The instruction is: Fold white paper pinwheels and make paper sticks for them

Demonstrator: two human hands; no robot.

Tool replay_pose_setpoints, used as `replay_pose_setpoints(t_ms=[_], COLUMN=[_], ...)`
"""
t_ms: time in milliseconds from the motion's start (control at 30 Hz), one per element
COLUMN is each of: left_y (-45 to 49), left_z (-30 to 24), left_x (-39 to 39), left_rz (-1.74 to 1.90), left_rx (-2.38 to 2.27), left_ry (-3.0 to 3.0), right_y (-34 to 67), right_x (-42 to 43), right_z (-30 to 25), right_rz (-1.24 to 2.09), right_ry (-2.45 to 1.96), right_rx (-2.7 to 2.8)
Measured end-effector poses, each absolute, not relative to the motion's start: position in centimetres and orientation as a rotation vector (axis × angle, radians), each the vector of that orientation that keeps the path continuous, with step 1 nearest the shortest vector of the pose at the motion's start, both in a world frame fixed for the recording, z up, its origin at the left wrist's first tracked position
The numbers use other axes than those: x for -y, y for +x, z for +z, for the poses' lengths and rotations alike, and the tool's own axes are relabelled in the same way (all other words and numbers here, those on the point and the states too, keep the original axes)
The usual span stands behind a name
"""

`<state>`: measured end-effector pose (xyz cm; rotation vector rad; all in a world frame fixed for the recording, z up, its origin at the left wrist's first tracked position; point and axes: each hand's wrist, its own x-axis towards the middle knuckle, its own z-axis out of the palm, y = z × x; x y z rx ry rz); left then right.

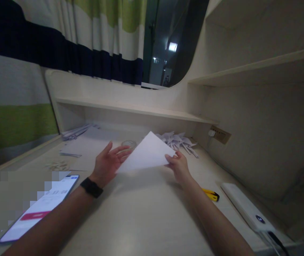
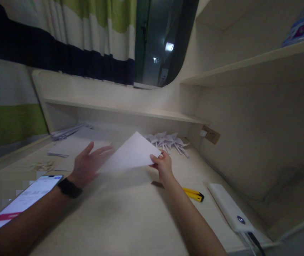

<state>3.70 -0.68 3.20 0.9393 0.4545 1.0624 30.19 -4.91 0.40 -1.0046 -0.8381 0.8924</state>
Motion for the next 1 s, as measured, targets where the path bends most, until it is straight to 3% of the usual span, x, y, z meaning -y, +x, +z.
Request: replay_pose_setpoints(t_ms=[167,333,533,1000], left_y=[3.8,5.4,5.2,4.3], left_z=[2.3,0.8,-0.1,0.0], left_x=[0.0,0.9,0.1,-0.8], left_rz=[0.757,0.823,0.865,0.793], left_rx=[-0.557,-0.799,-0.836,-0.825], left_ry=[1.179,1.56,1.553,1.697], right_y=[30.5,29.1,29.2,29.8], right_x=[4.9,4.9,4.9,5.5], right_z=[0.2,-1.0,-1.9,-1.0], right_rz=[0.858,0.991,1.268,1.368], right_ry=[-1.101,-1.103,-1.13,-1.093], right_rx=[1.068,1.116,1.209,1.211])
